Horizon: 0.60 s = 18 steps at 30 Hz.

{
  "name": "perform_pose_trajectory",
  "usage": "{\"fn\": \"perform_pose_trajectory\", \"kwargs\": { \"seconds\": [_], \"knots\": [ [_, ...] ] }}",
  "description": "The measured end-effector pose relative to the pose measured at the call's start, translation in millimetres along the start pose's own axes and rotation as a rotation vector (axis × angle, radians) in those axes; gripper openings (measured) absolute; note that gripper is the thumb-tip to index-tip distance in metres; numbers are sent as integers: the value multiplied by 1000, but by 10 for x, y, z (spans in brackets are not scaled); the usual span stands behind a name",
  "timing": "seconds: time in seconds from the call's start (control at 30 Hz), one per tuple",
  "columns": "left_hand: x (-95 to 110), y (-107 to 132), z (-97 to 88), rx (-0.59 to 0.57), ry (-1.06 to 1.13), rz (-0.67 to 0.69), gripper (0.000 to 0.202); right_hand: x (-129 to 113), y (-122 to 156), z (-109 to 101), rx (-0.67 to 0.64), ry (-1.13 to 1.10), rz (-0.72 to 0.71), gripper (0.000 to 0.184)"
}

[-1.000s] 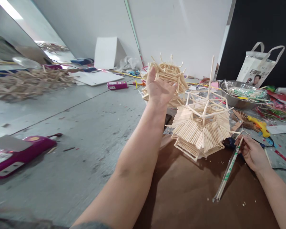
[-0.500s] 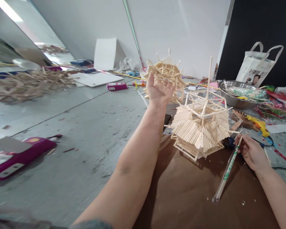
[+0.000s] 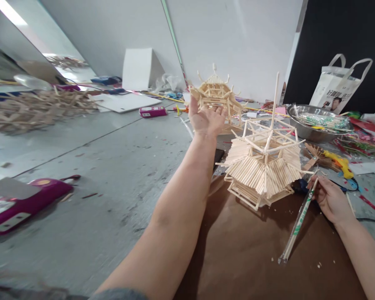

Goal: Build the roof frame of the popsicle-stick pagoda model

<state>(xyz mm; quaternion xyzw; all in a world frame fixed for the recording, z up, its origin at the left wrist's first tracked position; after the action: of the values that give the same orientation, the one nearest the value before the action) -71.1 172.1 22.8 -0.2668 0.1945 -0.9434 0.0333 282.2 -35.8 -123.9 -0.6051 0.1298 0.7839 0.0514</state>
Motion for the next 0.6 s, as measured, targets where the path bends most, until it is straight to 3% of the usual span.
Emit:
{"fn": "perform_pose_trajectory", "kwargs": {
  "seconds": [0.23,0.6],
  "knots": [
    [51,5,121,-52,-54,-58,64,-15,10,10,-8,15,-2,22],
    [206,38,161,-42,-183,-101,54,-3,23,42,4,3,9,20]
  ]
}}
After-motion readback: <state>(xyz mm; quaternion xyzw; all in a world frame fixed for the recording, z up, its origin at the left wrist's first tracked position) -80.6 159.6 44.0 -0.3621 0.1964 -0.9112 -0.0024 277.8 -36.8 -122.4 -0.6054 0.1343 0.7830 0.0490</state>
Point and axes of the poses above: each hand's wrist, its own y-axis away from the middle knuckle, its own z-axis out of the palm, x = y × z, the point moved 10 cm from there along -y, towards the middle knuckle, and after that the axes turned 6 degrees about -x, right-handed, at the moved point
